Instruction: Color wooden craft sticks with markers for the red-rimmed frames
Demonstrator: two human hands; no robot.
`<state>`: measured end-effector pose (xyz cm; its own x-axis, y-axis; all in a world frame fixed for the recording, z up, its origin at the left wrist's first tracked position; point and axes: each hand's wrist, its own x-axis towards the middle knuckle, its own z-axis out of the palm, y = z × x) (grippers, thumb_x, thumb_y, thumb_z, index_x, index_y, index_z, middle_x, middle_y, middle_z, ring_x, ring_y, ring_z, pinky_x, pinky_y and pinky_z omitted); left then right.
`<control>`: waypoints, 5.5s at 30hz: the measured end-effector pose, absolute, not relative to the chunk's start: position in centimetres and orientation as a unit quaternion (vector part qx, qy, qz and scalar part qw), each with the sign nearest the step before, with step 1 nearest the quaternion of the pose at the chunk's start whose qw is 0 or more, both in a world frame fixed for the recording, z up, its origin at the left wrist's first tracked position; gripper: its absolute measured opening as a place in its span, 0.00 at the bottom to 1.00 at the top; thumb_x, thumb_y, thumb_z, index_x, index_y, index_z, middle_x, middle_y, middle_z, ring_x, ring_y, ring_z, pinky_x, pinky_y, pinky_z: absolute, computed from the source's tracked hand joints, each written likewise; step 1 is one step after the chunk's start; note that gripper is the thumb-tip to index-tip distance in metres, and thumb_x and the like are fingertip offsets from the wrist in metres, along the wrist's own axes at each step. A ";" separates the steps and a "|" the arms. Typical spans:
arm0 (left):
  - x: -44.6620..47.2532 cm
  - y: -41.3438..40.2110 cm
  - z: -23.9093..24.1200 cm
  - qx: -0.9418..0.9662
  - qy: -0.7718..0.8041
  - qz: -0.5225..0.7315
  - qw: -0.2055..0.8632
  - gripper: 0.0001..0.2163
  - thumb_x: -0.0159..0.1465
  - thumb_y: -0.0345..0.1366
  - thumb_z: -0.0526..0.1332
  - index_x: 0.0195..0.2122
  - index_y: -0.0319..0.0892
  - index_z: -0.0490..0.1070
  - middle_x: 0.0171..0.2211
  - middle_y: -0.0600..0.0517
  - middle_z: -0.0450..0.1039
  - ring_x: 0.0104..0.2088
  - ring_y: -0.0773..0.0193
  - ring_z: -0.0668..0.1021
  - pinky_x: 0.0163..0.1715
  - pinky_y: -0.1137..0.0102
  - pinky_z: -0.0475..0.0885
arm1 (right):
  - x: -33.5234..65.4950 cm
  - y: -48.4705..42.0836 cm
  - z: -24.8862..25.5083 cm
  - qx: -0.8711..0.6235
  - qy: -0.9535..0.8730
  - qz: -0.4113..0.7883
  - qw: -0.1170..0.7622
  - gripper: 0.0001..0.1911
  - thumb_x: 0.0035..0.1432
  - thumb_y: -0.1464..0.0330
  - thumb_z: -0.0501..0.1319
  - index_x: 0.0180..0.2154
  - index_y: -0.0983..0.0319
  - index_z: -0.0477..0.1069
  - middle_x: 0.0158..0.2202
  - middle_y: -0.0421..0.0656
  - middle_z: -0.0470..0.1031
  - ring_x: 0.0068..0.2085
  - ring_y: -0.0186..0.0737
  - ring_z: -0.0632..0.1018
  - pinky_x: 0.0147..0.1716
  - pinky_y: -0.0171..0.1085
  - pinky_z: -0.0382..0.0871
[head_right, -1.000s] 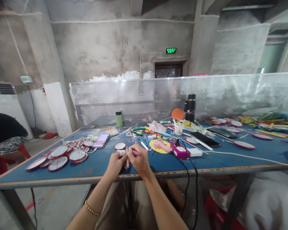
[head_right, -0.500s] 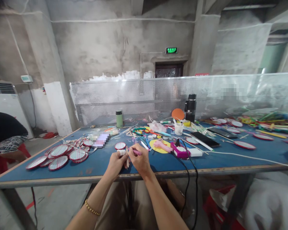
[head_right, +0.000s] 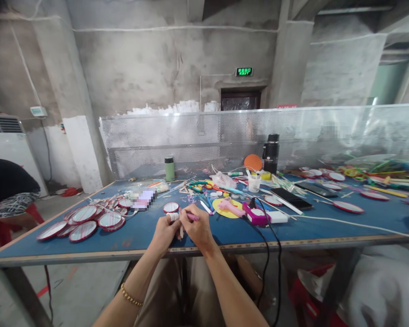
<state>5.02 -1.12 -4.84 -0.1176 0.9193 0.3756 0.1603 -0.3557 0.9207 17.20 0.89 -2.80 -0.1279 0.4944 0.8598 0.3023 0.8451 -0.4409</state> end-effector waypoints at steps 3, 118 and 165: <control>5.0 -1.2 -4.8 0.583 0.470 0.581 0.319 0.15 0.58 0.43 0.59 0.18 0.42 0.66 0.12 0.55 0.68 0.14 0.68 0.70 0.17 0.75 0.63 | 17.2 0.9 -2.8 -0.261 -0.747 0.078 0.606 0.11 0.61 0.68 0.56 0.27 0.60 0.70 0.23 0.40 0.74 0.25 0.35 0.73 0.27 0.33 0.66; 5.1 -1.3 -4.7 0.564 0.466 0.589 0.344 0.15 0.58 0.44 0.60 0.18 0.41 0.67 0.11 0.55 0.67 0.14 0.69 0.70 0.17 0.76 0.62 | 17.6 1.1 -3.0 -0.264 -0.731 0.087 0.623 0.11 0.60 0.69 0.56 0.25 0.60 0.68 0.23 0.39 0.71 0.25 0.35 0.71 0.27 0.33 0.65; 5.1 -1.1 -5.0 0.577 0.459 0.587 0.333 0.14 0.58 0.42 0.59 0.19 0.41 0.68 0.12 0.54 0.68 0.14 0.68 0.70 0.17 0.76 0.62 | 17.5 1.1 -3.0 -0.259 -0.733 0.114 0.619 0.11 0.61 0.67 0.57 0.28 0.62 0.71 0.24 0.40 0.74 0.26 0.34 0.74 0.28 0.32 0.68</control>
